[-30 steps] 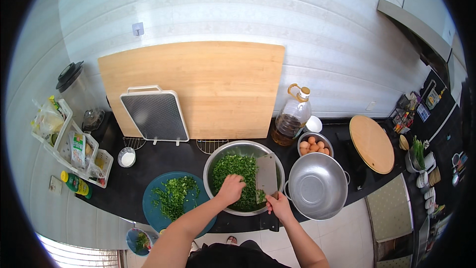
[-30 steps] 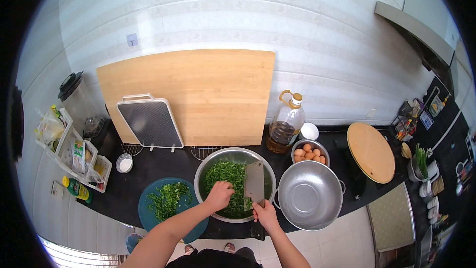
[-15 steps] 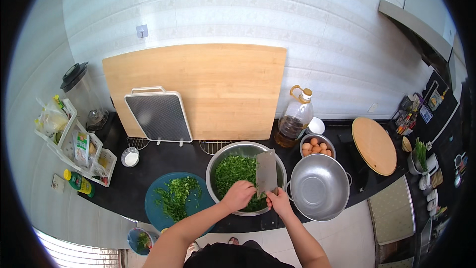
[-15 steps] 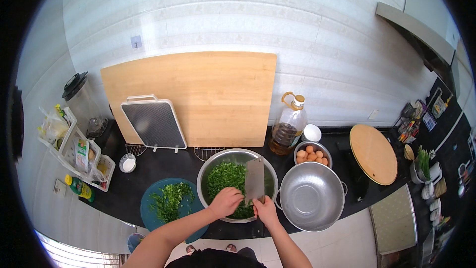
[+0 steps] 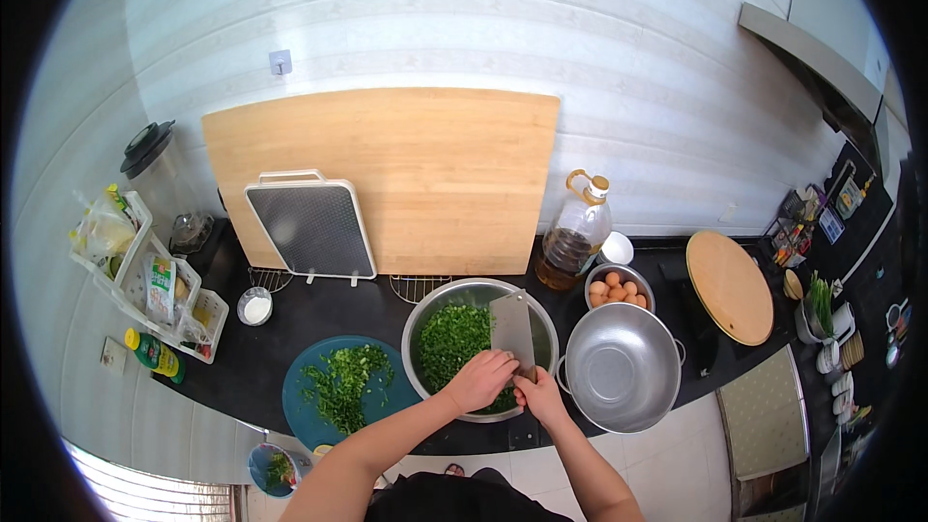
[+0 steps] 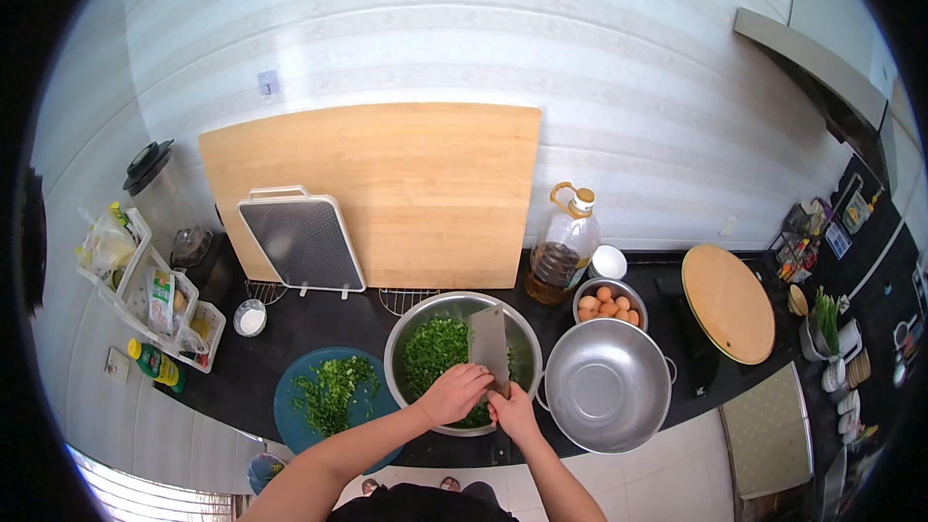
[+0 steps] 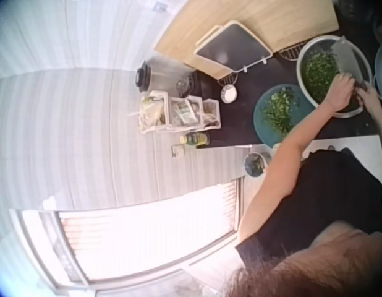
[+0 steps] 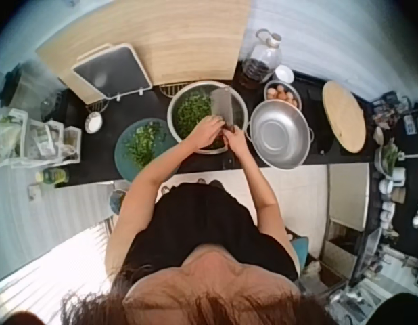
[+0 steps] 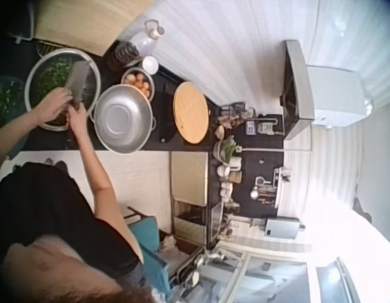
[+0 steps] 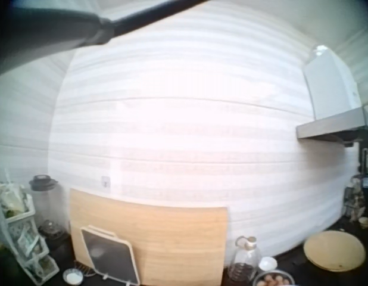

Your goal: The person chops green leafy vegetables on a blue cutting board using a knife. They repeatedly gather the chopped pieces and transfer them into a large metal bowl. The process continues until the cutting board is cleared of the vegetable pile.

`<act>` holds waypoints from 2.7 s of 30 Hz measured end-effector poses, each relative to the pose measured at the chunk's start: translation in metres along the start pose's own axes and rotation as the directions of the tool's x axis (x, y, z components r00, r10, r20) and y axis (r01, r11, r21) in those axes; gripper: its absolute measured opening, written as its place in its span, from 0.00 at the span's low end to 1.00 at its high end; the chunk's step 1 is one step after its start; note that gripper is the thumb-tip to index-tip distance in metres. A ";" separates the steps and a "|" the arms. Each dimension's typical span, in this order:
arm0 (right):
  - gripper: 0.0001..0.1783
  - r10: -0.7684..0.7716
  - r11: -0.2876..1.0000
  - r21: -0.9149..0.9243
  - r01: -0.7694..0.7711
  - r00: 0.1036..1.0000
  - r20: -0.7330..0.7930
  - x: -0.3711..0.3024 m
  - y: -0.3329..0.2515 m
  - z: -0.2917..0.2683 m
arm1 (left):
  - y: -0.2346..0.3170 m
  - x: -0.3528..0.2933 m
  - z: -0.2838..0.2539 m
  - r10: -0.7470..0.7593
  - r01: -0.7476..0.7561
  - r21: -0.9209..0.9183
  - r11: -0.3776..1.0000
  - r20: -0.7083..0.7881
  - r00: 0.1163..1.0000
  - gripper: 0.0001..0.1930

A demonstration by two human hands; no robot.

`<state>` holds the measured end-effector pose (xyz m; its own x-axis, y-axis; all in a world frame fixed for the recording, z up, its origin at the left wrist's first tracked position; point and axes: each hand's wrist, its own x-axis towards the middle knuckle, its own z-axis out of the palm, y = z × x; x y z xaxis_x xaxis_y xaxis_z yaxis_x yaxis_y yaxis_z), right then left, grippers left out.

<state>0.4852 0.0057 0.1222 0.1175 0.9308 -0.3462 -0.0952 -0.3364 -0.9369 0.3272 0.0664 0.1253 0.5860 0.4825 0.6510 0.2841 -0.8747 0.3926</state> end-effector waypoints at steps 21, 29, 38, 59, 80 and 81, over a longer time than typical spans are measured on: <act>0.06 -0.021 0.999 -0.048 0.023 0.999 0.039 -0.012 -0.001 0.000 | -0.025 -0.006 -0.018 -0.112 0.112 0.047 0.993 0.007 0.994 0.13; 0.07 -0.028 0.995 -0.092 0.031 0.999 0.034 -0.022 -0.008 -0.005 | -0.076 -0.034 -0.010 -0.318 0.182 0.345 0.921 0.396 0.861 0.15; 0.09 -0.140 0.922 -0.369 0.122 0.990 -0.023 -0.028 -0.012 -0.011 | -0.045 -0.023 -0.003 -0.152 0.108 0.144 0.984 0.341 0.928 0.10; 0.20 -0.463 -0.002 -0.804 0.594 0.712 0.528 -0.039 -0.017 -0.037 | -0.069 -0.010 -0.013 -0.406 0.381 0.144 0.913 0.246 0.880 0.30; 0.22 -0.385 -0.124 -0.723 0.679 0.639 0.666 -0.030 -0.016 -0.023 | -0.046 0.009 0.003 -0.381 0.366 0.109 0.924 0.199 0.903 0.29; 0.22 -0.375 -0.117 -0.724 0.680 0.644 0.666 -0.031 -0.016 -0.023 | -0.048 0.010 0.005 -0.457 0.432 0.158 0.888 0.195 0.868 0.28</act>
<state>0.5055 -0.0209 0.1469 -0.5473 0.8213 0.1611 0.8064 0.5690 -0.1612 0.3230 0.1129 0.1102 0.5266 0.8096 0.2592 0.6251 -0.5754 0.5274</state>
